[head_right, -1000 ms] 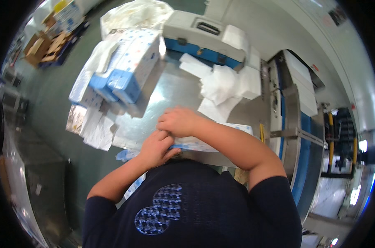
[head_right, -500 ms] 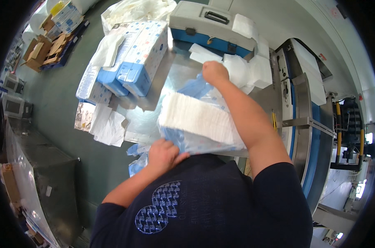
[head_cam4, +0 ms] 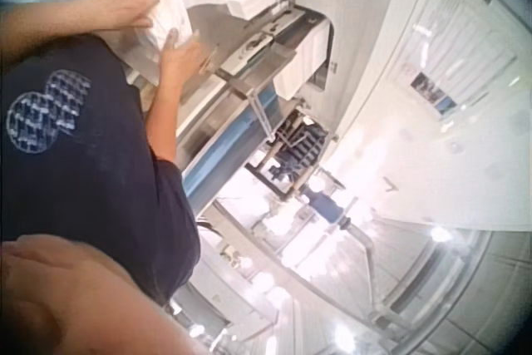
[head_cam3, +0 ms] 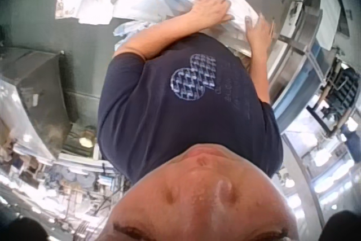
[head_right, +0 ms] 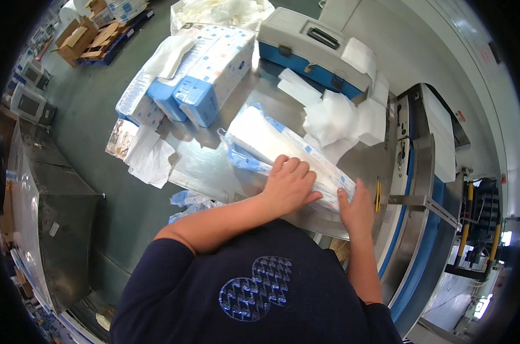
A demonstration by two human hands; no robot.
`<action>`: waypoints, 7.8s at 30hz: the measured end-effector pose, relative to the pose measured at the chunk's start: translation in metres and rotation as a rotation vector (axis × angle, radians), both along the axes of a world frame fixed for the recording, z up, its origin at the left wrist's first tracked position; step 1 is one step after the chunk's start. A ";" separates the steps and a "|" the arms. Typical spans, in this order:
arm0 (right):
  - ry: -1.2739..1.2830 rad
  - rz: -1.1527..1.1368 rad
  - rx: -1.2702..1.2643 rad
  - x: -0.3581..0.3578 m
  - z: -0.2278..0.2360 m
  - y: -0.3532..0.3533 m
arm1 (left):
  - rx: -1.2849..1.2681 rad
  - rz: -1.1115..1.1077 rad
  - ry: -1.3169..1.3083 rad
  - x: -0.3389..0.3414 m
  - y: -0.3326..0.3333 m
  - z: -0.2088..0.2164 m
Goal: The person stacks white paper pads into bundles by hand, wraps them in blue plastic film, and places the finished bundles onto a conveyor belt.
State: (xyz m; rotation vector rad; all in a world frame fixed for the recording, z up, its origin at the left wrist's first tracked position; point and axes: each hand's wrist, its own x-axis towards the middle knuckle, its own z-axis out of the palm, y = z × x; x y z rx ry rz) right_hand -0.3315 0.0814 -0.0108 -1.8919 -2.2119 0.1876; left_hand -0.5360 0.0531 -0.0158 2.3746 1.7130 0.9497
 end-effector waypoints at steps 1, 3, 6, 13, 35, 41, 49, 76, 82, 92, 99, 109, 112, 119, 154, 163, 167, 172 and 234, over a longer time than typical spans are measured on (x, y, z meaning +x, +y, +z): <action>0.058 -0.025 -0.053 0.003 0.003 -0.006 | -0.058 -0.047 0.038 0.012 0.007 0.003; 0.019 0.141 0.139 -0.008 0.009 -0.004 | -0.117 -0.080 0.107 0.032 0.019 0.004; -0.150 0.271 0.228 -0.007 0.018 0.008 | -0.213 -0.121 0.138 0.050 0.029 0.011; -0.394 0.523 0.159 -0.006 0.014 0.055 | -0.360 -0.325 0.265 0.046 0.021 0.018; 1.799 -0.550 -1.129 0.035 -0.100 0.044 | 0.077 -0.252 0.302 0.077 -0.027 -0.013; 1.354 -0.466 -0.582 0.022 -0.056 0.006 | 0.092 -0.205 0.278 0.009 -0.030 -0.032; 0.237 -0.147 -0.158 0.054 -0.161 -0.020 | -0.008 -0.030 0.364 -0.080 -0.017 -0.073; 0.231 0.060 -0.562 0.093 -0.162 -0.012 | -0.858 0.137 -1.216 -0.146 -0.004 -0.089; 0.664 0.391 -0.693 0.005 -0.156 -0.048 | -0.580 0.457 -1.362 -0.182 -0.168 -0.068; 0.971 1.066 -0.779 -0.175 -0.056 -0.108 | -0.125 1.048 -1.452 -0.216 -0.323 0.135; 1.105 0.232 -1.284 -0.127 -0.044 -0.002 | -0.470 1.012 -1.247 -0.232 -0.203 0.102; 0.453 -0.117 -0.522 -0.002 -0.125 0.037 | -1.283 0.801 -0.629 -0.229 -0.009 -0.099; 0.866 -0.370 -0.540 0.003 -0.126 0.005 | -1.073 0.711 -0.784 -0.208 -0.002 -0.092; 1.071 -0.335 -0.609 -0.018 -0.089 -0.005 | -0.972 0.495 -0.979 -0.188 0.012 -0.052; -0.212 1.337 -0.064 -0.282 -0.028 0.010 | -0.646 0.607 -2.202 -0.215 -0.042 -0.122; -0.140 1.342 -0.036 -0.275 -0.036 0.010 | -0.470 1.044 -0.857 -0.211 -0.051 -0.121; -0.123 1.317 -0.040 -0.269 -0.037 0.009 | -0.719 1.007 -0.567 -0.239 -0.058 -0.109; -0.083 1.285 -0.041 -0.265 -0.044 0.011 | -0.641 1.122 -0.538 -0.269 -0.071 -0.069; 1.343 -0.305 -0.519 -0.041 -0.105 0.018 | -0.299 0.437 0.187 -0.018 0.038 -0.043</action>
